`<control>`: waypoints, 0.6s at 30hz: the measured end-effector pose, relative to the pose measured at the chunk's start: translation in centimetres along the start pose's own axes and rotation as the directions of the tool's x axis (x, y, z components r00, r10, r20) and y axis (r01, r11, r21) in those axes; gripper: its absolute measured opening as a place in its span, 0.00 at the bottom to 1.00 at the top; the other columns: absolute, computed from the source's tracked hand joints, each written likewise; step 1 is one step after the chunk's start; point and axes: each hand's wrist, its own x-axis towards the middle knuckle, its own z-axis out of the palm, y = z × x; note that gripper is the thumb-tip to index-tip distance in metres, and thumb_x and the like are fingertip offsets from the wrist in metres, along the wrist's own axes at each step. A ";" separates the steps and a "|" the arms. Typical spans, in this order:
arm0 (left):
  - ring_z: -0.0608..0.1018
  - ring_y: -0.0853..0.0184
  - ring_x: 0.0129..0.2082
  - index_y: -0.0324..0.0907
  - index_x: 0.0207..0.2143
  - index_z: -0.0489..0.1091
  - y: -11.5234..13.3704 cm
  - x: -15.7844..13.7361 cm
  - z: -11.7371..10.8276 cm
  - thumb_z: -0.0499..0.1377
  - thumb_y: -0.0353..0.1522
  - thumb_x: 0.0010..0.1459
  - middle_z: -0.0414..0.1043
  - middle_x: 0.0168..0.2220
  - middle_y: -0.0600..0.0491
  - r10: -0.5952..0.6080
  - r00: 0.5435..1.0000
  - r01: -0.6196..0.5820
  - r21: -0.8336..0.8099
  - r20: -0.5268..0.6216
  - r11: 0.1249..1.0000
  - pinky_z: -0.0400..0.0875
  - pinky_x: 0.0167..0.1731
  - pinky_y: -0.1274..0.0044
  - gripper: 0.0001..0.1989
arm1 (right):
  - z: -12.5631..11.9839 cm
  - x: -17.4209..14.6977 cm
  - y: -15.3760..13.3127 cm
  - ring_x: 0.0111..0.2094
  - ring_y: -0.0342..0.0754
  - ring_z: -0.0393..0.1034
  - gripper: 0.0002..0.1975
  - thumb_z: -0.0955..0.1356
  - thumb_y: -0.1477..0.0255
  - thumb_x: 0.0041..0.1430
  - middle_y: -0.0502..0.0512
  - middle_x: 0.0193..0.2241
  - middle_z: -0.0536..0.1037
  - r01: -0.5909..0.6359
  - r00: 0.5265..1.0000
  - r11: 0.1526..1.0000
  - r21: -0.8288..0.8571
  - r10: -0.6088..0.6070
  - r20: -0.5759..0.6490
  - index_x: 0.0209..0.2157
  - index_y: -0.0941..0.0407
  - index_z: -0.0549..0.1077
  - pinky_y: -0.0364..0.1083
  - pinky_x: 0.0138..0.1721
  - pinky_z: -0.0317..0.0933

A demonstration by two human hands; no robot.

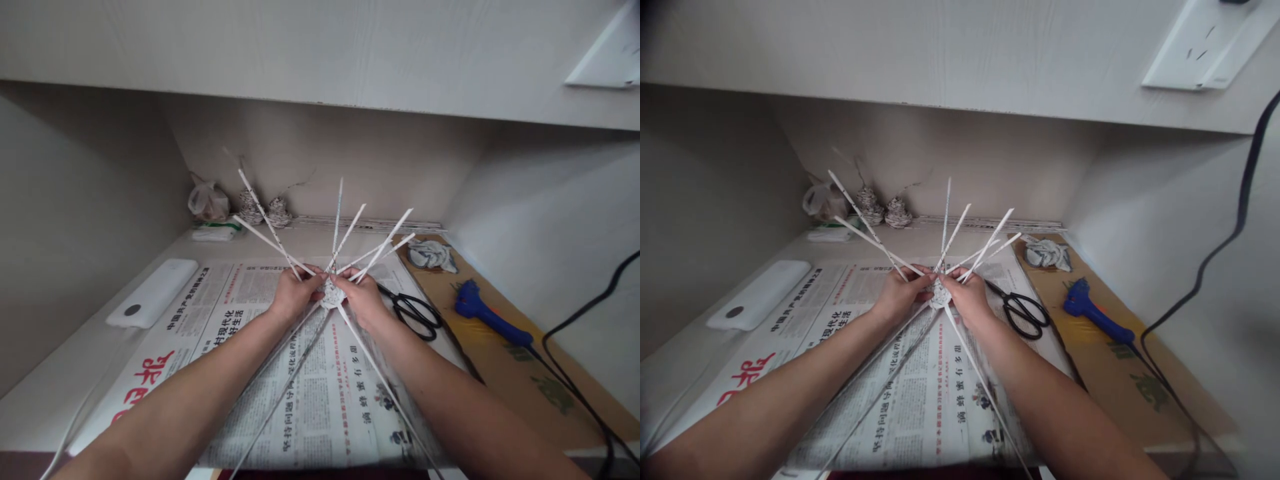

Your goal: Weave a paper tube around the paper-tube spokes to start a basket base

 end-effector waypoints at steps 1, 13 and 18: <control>0.72 0.71 0.24 0.37 0.30 0.73 -0.1 0.0 0.0 0.69 0.39 0.41 0.71 0.28 0.53 0.020 1.000 -0.020 0.022 -0.004 1.000 0.72 0.21 0.80 0.16 | 0.0 -0.1 -0.1 0.16 0.41 0.63 0.15 0.75 0.65 0.41 0.45 0.15 0.71 -0.005 1.000 1.000 -0.006 0.005 -0.001 0.22 0.56 0.68 0.41 0.19 0.56; 0.71 0.71 0.17 0.40 0.30 0.77 -0.4 0.2 -0.6 0.61 0.34 0.52 0.73 0.19 0.54 0.316 0.943 -0.330 0.410 0.102 0.850 0.64 0.21 0.81 0.08 | 0.2 -0.5 -0.2 0.19 0.44 0.66 0.15 0.75 0.60 0.43 0.48 0.17 0.73 0.020 0.999 0.999 -0.029 -0.020 -0.024 0.22 0.57 0.71 0.43 0.20 0.59; 0.74 0.69 0.21 0.41 0.32 0.79 -0.5 0.3 -0.5 0.66 0.36 0.46 0.77 0.27 0.51 0.172 0.984 -0.176 0.234 0.038 0.956 0.69 0.22 0.79 0.10 | 0.4 -0.5 -0.1 0.19 0.47 0.68 0.12 0.73 0.62 0.45 0.49 0.17 0.74 -0.001 0.989 0.999 -0.043 -0.005 -0.146 0.23 0.56 0.73 0.44 0.20 0.59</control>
